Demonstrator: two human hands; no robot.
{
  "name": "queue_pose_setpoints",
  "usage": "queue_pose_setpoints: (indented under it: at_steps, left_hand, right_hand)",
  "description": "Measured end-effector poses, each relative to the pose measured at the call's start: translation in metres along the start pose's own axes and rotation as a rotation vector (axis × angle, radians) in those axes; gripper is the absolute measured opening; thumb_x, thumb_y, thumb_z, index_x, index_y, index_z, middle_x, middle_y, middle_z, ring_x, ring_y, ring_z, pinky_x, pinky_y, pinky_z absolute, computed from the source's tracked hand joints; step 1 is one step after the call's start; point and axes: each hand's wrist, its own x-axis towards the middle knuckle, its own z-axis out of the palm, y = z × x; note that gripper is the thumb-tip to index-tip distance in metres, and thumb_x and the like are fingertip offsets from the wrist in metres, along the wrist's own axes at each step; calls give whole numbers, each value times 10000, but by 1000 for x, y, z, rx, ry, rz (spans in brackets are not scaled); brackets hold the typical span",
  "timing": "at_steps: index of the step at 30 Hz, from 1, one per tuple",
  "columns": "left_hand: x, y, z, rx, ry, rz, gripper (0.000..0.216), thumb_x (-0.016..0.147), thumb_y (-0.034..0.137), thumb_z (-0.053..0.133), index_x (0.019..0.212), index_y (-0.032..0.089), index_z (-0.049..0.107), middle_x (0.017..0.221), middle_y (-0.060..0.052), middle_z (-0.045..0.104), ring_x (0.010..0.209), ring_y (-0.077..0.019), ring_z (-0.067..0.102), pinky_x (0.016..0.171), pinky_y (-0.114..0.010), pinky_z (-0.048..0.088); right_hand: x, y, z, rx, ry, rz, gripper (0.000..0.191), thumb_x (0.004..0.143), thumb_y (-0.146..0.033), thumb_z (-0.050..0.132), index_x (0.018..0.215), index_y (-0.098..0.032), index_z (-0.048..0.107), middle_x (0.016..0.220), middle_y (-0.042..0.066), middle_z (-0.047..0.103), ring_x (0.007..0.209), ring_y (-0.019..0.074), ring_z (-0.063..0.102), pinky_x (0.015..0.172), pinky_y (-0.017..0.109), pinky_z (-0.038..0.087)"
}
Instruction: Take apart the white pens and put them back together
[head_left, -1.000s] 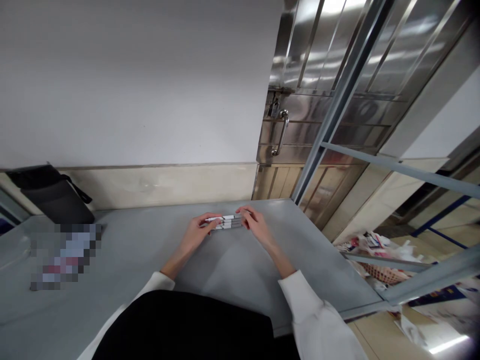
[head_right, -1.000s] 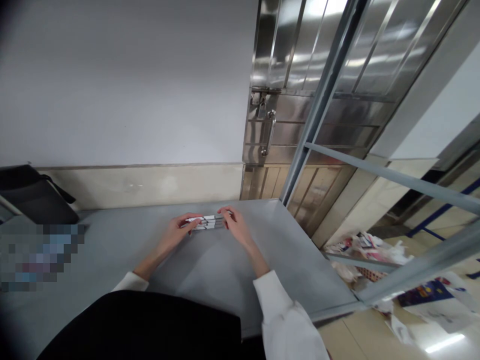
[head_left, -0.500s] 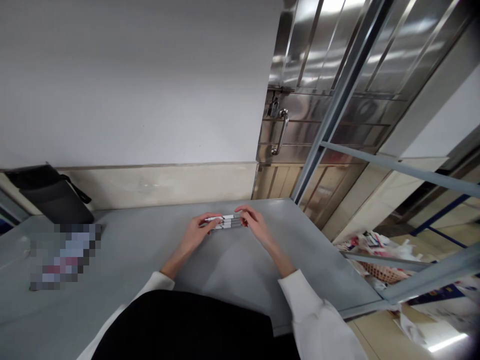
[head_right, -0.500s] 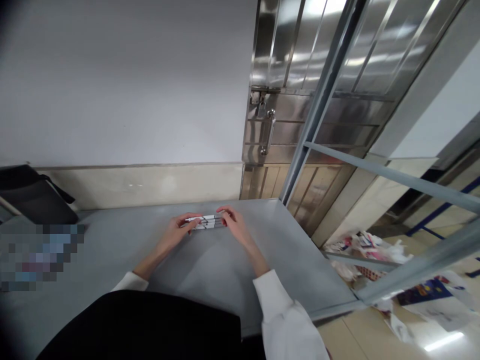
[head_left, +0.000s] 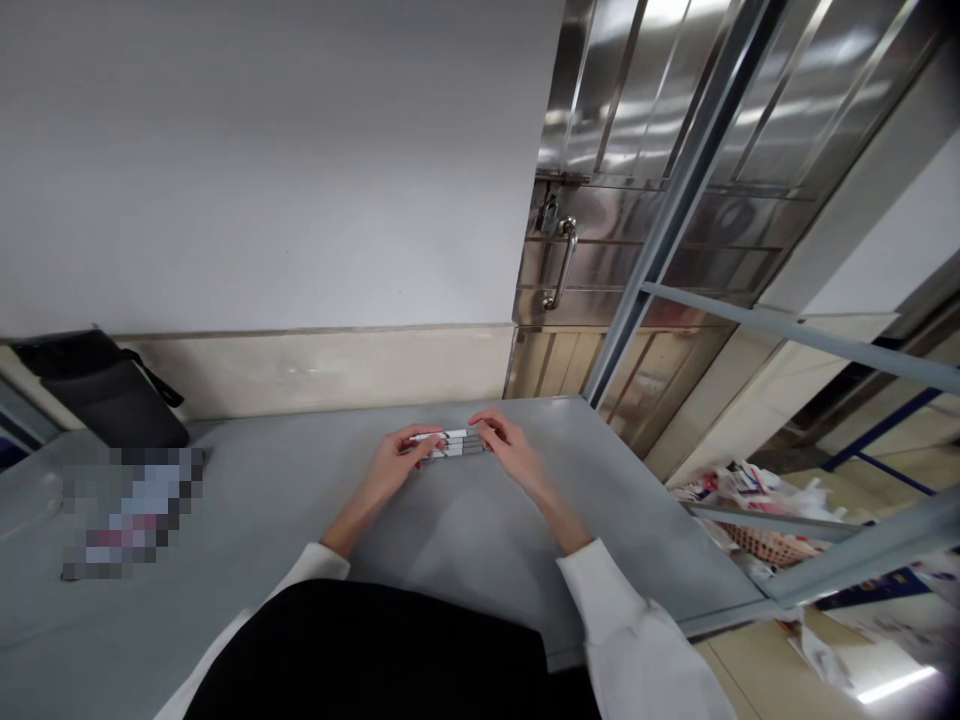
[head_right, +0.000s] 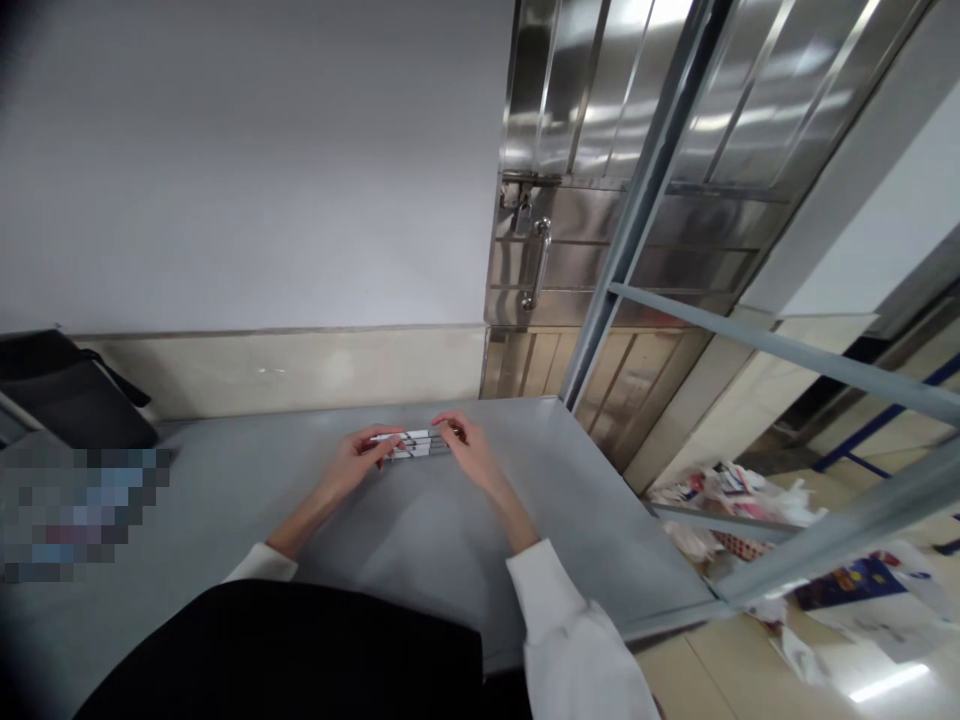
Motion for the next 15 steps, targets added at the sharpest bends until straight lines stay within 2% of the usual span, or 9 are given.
queue_pose_setpoints:
  at_steps: [7,11,13,15]
  left_hand:
    - [-1,1,-1,12,-19,35,431,835,538,740,1066,179,797,876,-67,800,647,-162,577,584,-265,401]
    - [1,-1,0,-169,23,-8,476,793,559,778,1045,155,784,908,-88,771,802,-204,638,636,-268,467]
    - [1,-1,0,-242,30,-26,492,812,595,751,1045,162,774,930,-83,739,891,-224,644,650,-265,489]
    - [0,1,0,-265,20,-21,496,839,626,713,1025,169,759,907,-68,694,900,-221,626,641,-256,493]
  right_hand:
    - [-2,-1,-2,36,-31,-33,281,951,-473,538,1015,-240,681,655,-28,500,658,179,494,642,307,375]
    - [-3,-4,2,117,-133,2,265,928,-429,554,1051,-226,672,600,-44,530,622,172,518,656,309,412]
    - [-5,-7,5,110,-204,-3,248,909,-407,597,1047,-222,686,679,-23,616,674,172,568,697,313,445]
    - [-6,-8,8,83,-214,-23,232,897,-393,639,1034,-219,705,781,0,673,746,174,612,750,319,467]
